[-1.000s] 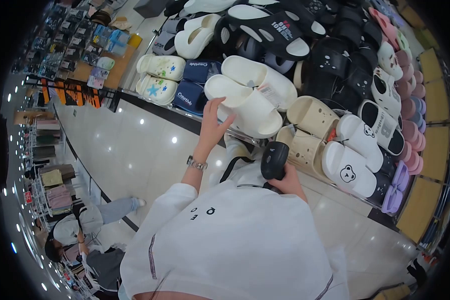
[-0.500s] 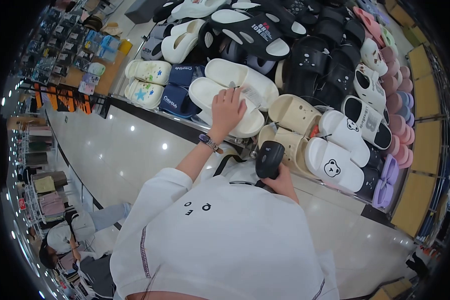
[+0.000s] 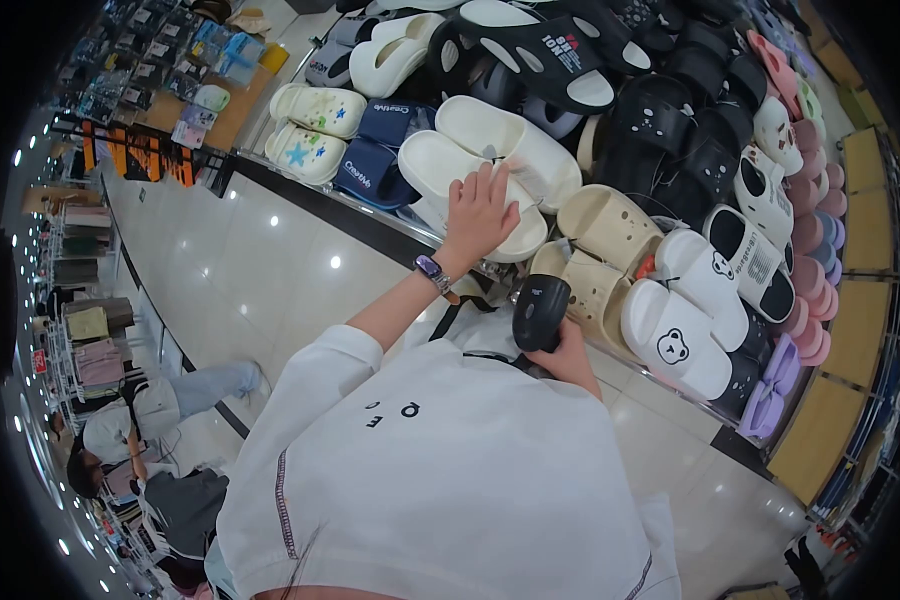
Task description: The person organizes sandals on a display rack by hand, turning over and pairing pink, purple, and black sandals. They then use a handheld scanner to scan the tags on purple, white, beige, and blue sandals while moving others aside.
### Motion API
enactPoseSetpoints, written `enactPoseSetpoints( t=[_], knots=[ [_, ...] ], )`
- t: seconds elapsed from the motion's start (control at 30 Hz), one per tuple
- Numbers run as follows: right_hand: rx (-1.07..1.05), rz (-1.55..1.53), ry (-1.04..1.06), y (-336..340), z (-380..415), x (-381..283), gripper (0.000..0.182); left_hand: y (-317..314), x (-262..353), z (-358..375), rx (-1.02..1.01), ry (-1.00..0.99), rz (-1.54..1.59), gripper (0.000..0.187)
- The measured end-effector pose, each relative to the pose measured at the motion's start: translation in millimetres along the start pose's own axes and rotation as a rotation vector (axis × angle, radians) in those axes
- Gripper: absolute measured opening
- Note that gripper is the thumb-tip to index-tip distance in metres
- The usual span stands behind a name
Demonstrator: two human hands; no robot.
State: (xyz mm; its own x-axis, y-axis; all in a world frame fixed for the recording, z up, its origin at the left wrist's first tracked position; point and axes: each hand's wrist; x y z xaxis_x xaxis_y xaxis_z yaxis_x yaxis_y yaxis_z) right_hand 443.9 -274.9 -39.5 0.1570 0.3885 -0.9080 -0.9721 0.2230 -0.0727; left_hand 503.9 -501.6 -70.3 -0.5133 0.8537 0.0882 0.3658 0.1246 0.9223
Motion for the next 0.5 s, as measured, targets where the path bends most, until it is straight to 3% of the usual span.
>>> enactPoseSetpoints(
  t=[0.5],
  knots=[
    [-0.025, 0.023, 0.041, 6.9, -2.3, 3.8, 0.042, -0.7, 2.0, -0.8, -0.007, 0.012, -0.013, 0.056]
  ],
)
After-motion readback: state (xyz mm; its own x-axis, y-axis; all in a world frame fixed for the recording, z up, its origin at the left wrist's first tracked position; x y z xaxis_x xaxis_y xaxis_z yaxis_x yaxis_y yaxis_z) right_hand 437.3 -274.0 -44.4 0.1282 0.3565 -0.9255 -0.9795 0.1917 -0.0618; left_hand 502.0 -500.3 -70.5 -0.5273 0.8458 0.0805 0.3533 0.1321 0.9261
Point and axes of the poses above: each hand's wrist, its own z-axis away from the middle knuckle, its own y-axis out of the back of the hand, x = y × z, and after that the axes turned 11 degrees about -x, right-handed
